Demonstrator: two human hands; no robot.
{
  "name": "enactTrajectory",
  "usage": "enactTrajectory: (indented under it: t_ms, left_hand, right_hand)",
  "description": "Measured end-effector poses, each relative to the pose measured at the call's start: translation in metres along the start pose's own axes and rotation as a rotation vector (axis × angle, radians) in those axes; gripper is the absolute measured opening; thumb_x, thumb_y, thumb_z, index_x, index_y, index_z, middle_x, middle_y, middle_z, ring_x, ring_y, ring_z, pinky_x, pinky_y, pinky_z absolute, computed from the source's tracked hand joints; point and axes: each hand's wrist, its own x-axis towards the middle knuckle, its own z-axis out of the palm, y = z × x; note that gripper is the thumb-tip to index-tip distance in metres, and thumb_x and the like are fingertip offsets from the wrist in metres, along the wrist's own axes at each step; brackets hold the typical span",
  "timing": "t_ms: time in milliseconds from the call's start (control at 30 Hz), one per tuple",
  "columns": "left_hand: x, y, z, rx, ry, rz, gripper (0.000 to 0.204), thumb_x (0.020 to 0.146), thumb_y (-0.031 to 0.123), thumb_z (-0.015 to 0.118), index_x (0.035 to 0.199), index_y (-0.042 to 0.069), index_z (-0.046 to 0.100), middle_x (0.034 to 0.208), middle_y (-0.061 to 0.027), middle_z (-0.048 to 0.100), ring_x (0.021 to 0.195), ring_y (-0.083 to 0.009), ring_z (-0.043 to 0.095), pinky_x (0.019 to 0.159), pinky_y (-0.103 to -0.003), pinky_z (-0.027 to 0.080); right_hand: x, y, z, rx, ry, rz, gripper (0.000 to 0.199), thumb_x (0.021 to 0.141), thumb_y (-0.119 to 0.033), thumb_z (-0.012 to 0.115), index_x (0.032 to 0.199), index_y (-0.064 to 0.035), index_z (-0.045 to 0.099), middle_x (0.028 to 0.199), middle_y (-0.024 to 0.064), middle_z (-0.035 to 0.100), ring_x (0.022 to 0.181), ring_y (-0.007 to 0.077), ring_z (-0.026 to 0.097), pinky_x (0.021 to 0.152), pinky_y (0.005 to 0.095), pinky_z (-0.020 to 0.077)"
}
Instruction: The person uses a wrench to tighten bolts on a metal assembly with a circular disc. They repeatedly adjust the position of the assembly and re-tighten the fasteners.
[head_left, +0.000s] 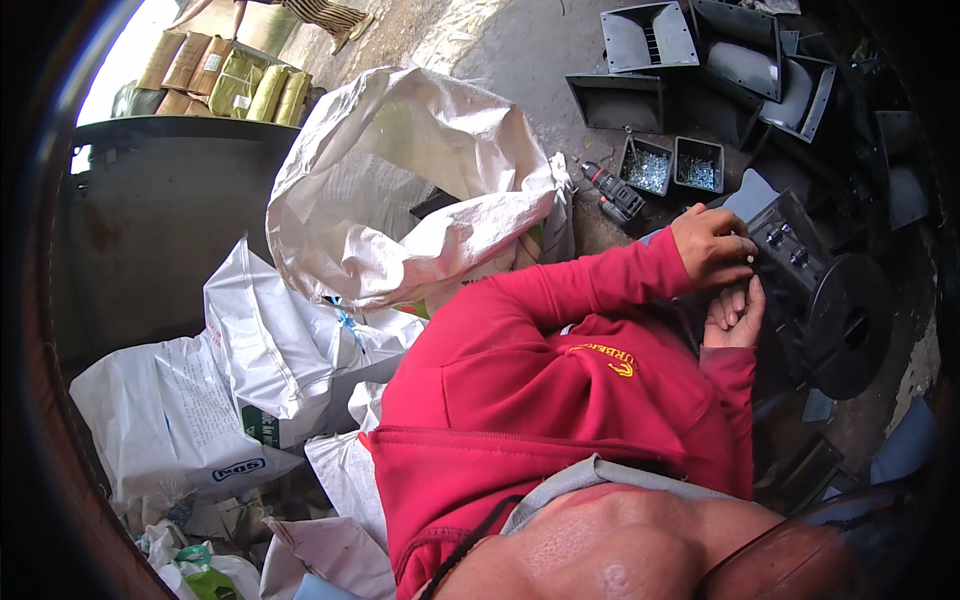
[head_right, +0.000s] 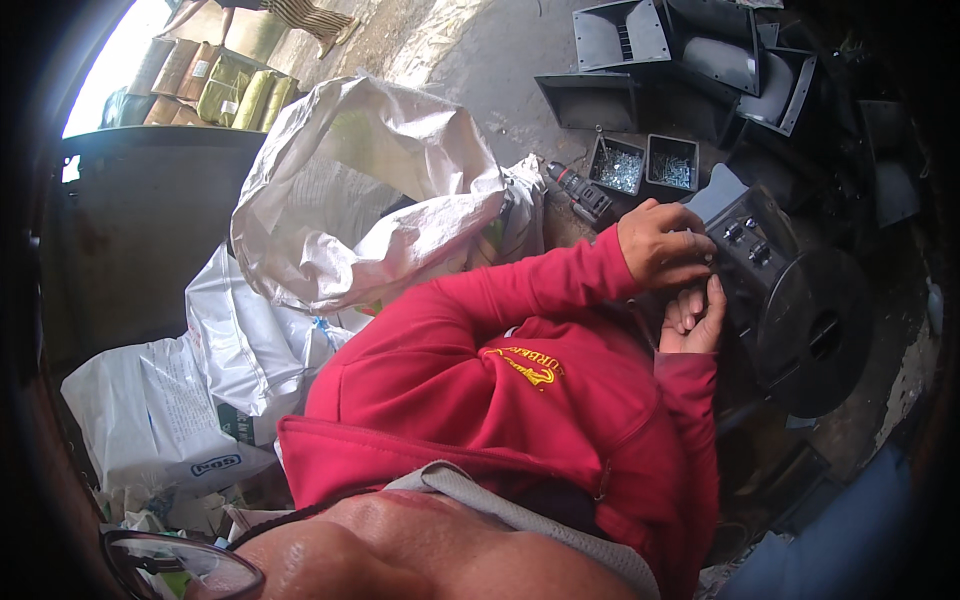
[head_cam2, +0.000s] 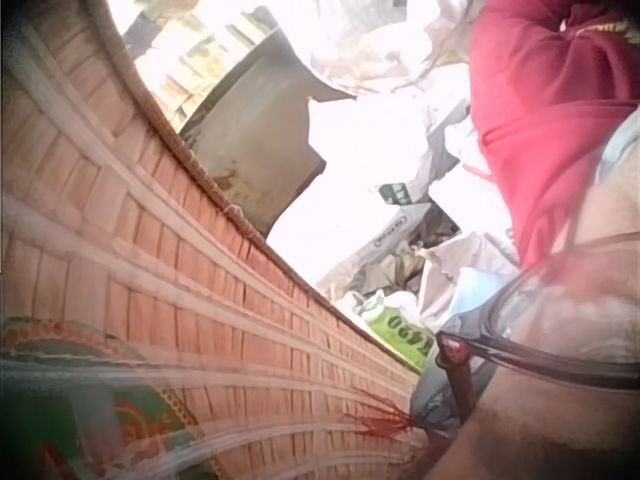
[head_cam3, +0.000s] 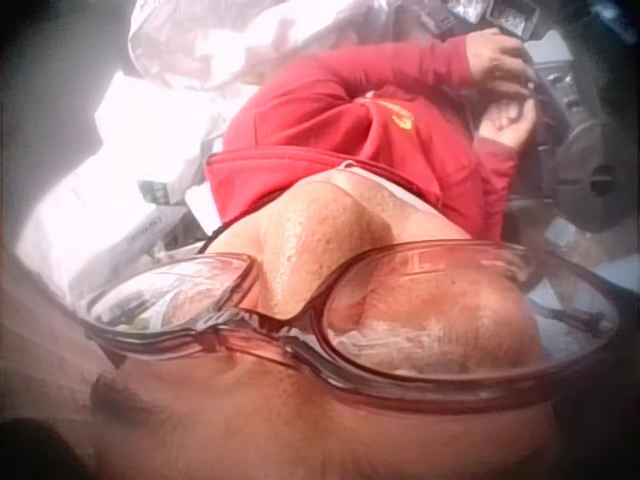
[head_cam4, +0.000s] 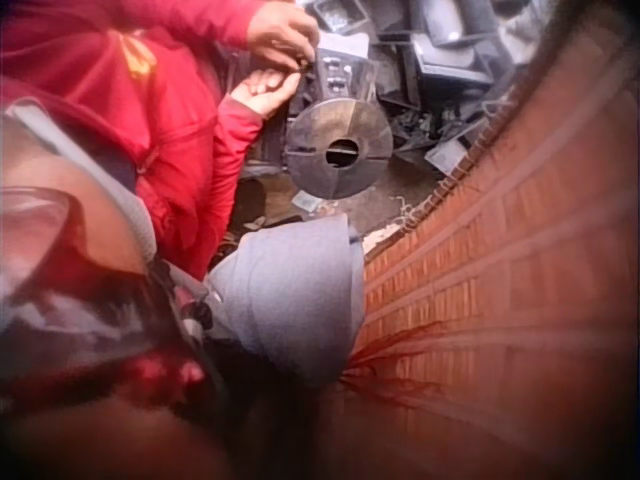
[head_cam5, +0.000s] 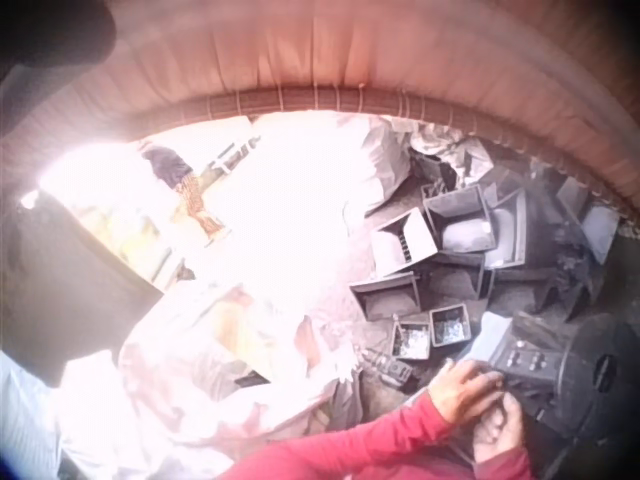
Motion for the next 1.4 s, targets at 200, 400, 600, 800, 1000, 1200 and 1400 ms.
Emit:
enactTrajectory:
  t_ms: [200, 400, 600, 800, 1000, 1200, 1400]
  left_hand:
    - [0.002, -0.005, -0.002, 0.137, -0.195, 0.058, 0.021, 0.072, 0.022, 0.075, 0.090, 0.014, 0.067, 0.084, -0.0030, 0.056, 0.075, -0.0211, 0.058, 0.066, -0.033, 0.043]
    - [-0.001, 0.003, -0.001, -0.089, -0.044, -0.116, 0.021, 0.069, 0.017, 0.072, 0.089, 0.012, 0.068, 0.084, -0.0031, 0.057, 0.075, -0.0224, 0.057, 0.064, -0.035, 0.045]
    - [0.009, -0.004, -0.006, 0.114, -0.176, 0.172, 0.020, 0.074, 0.014, 0.073, 0.092, 0.010, 0.068, 0.086, -0.0070, 0.058, 0.075, -0.0244, 0.061, 0.063, -0.034, 0.050]
    - [-0.002, 0.003, -0.004, -0.110, -0.175, -0.211, 0.019, 0.073, 0.011, 0.070, 0.092, 0.010, 0.067, 0.087, -0.0060, 0.058, 0.082, -0.0243, 0.062, 0.069, -0.037, 0.050]
    - [0.014, -0.006, -0.010, 0.115, -0.225, 0.126, 0.021, 0.076, 0.027, 0.071, 0.089, 0.011, 0.066, 0.083, -0.0062, 0.057, 0.074, -0.0247, 0.060, 0.062, -0.035, 0.049]
    - [0.003, -0.001, 0.001, 0.063, -0.194, -0.094, 0.016, 0.075, 0.020, 0.073, 0.088, 0.012, 0.067, 0.080, -0.0038, 0.056, 0.073, -0.0212, 0.059, 0.065, -0.031, 0.048]
    - [0.024, -0.004, -0.007, 0.055, -0.183, 0.162, 0.017, 0.074, 0.018, 0.074, 0.087, 0.010, 0.066, 0.079, -0.0051, 0.055, 0.072, -0.0228, 0.059, 0.060, -0.032, 0.048]
  right_hand:
    - [-0.001, 0.001, 0.002, -0.003, 0.017, 0.016, 0.033, 0.092, -0.031, 0.056, 0.067, -0.0147, 0.043, 0.054, -0.0071, 0.036, 0.040, 0.0032, 0.029, 0.038, 0.0183, 0.0242]
    - [0.001, 0.001, 0.002, -0.002, -0.006, 0.020, 0.033, 0.092, -0.032, 0.057, 0.066, -0.0157, 0.043, 0.053, -0.0072, 0.036, 0.040, 0.0031, 0.028, 0.039, 0.0191, 0.0243]
    - [0.003, 0.003, -0.005, -0.017, -0.007, 0.015, 0.035, 0.093, -0.030, 0.055, 0.064, -0.0158, 0.041, 0.051, -0.0073, 0.033, 0.039, 0.0038, 0.026, 0.038, 0.0196, 0.0237]
    - [0.000, -0.001, 0.003, -0.069, 0.010, -0.009, 0.038, 0.093, -0.029, 0.054, 0.061, -0.0163, 0.039, 0.050, -0.0071, 0.031, 0.039, 0.0044, 0.024, 0.038, 0.0207, 0.0229]
    - [-0.001, -0.003, 0.000, -0.097, 0.002, -0.017, 0.038, 0.092, -0.030, 0.056, 0.060, -0.0180, 0.038, 0.049, -0.0080, 0.030, 0.039, 0.0039, 0.025, 0.039, 0.0209, 0.0229]
    - [-0.002, -0.001, 0.007, -0.123, 0.023, -0.007, 0.038, 0.092, -0.031, 0.056, 0.060, -0.0185, 0.039, 0.049, -0.0084, 0.030, 0.039, 0.0034, 0.026, 0.040, 0.0207, 0.0234]
    - [0.000, -0.005, 0.002, -0.110, 0.006, -0.027, 0.039, 0.091, -0.031, 0.058, 0.059, -0.0193, 0.038, 0.048, -0.0083, 0.029, 0.039, 0.0037, 0.026, 0.040, 0.0207, 0.0228]
